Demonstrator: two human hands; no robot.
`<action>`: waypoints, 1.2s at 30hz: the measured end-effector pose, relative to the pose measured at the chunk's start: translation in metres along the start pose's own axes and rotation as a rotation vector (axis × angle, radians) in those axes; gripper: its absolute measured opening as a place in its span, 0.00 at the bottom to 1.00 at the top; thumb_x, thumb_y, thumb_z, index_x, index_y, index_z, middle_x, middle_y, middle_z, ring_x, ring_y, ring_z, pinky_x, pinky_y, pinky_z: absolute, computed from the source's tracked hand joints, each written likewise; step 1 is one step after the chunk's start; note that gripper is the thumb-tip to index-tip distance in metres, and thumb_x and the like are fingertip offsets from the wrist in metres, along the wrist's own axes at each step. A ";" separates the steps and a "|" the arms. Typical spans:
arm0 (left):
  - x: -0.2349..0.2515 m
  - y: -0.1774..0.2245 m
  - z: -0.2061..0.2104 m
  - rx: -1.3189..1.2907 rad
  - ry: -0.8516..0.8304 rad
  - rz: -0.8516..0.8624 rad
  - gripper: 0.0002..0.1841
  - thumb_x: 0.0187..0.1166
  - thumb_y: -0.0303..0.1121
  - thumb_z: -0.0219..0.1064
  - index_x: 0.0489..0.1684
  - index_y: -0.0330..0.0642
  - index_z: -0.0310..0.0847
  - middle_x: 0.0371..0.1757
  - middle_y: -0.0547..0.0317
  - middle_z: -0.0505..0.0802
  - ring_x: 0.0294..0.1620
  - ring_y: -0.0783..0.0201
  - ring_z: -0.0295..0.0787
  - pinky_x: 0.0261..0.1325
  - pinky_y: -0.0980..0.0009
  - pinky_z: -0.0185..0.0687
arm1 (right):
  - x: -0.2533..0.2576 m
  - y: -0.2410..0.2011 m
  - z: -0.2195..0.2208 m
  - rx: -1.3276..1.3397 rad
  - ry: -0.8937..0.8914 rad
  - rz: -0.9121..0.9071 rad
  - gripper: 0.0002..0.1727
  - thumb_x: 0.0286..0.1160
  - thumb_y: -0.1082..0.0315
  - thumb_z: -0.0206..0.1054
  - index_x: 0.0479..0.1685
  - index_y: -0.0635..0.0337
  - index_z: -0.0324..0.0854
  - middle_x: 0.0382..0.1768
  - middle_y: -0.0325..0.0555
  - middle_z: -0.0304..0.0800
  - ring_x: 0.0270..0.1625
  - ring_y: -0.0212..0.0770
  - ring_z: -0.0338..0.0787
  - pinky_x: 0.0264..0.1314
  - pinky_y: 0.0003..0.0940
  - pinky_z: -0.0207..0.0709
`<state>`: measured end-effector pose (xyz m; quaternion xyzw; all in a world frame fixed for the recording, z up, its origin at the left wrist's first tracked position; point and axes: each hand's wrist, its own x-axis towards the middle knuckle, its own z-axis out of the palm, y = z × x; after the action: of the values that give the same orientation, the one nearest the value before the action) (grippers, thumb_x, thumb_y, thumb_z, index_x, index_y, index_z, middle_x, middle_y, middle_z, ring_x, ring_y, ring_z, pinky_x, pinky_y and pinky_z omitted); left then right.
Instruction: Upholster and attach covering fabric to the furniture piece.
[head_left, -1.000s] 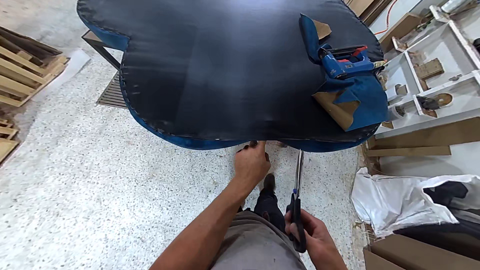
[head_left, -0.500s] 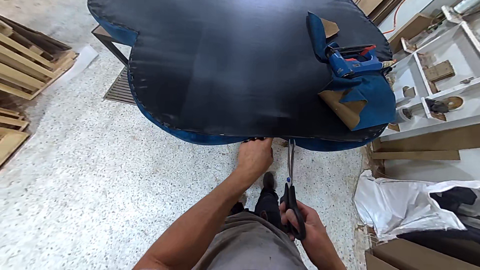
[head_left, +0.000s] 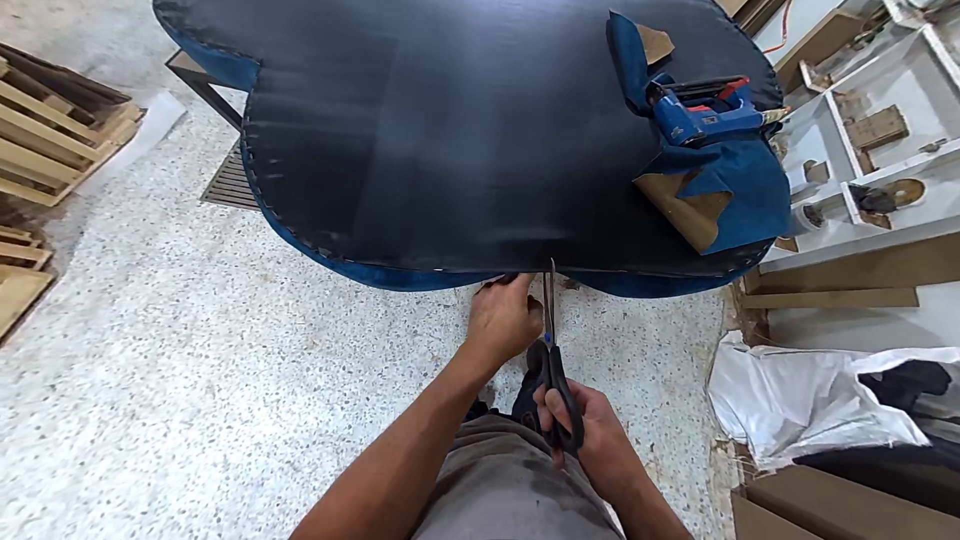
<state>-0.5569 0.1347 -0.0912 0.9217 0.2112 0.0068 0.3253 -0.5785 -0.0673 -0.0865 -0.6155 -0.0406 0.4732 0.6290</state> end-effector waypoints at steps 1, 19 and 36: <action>0.000 0.002 0.000 0.036 0.002 -0.004 0.18 0.78 0.33 0.66 0.66 0.48 0.85 0.43 0.49 0.94 0.44 0.46 0.93 0.48 0.40 0.85 | 0.003 -0.002 0.002 0.000 0.011 -0.001 0.24 0.78 0.48 0.70 0.48 0.63 0.83 0.28 0.43 0.87 0.21 0.36 0.85 0.18 0.31 0.81; -0.005 0.007 0.025 0.286 0.093 0.084 0.23 0.72 0.35 0.70 0.67 0.44 0.80 0.42 0.52 0.94 0.43 0.50 0.93 0.46 0.51 0.83 | 0.014 -0.016 0.019 0.021 0.120 -0.030 0.19 0.82 0.52 0.69 0.44 0.64 0.83 0.24 0.43 0.82 0.17 0.35 0.80 0.14 0.29 0.77; -0.007 0.003 0.012 0.163 0.119 0.067 0.26 0.77 0.35 0.67 0.78 0.49 0.77 0.43 0.50 0.95 0.42 0.47 0.93 0.47 0.47 0.85 | 0.006 -0.025 0.012 0.123 0.053 0.005 0.19 0.85 0.54 0.65 0.48 0.64 0.82 0.24 0.41 0.84 0.18 0.35 0.84 0.16 0.33 0.84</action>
<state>-0.5603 0.1227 -0.0979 0.9496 0.1988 0.0551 0.2360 -0.5697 -0.0494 -0.0665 -0.5883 0.0068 0.4598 0.6652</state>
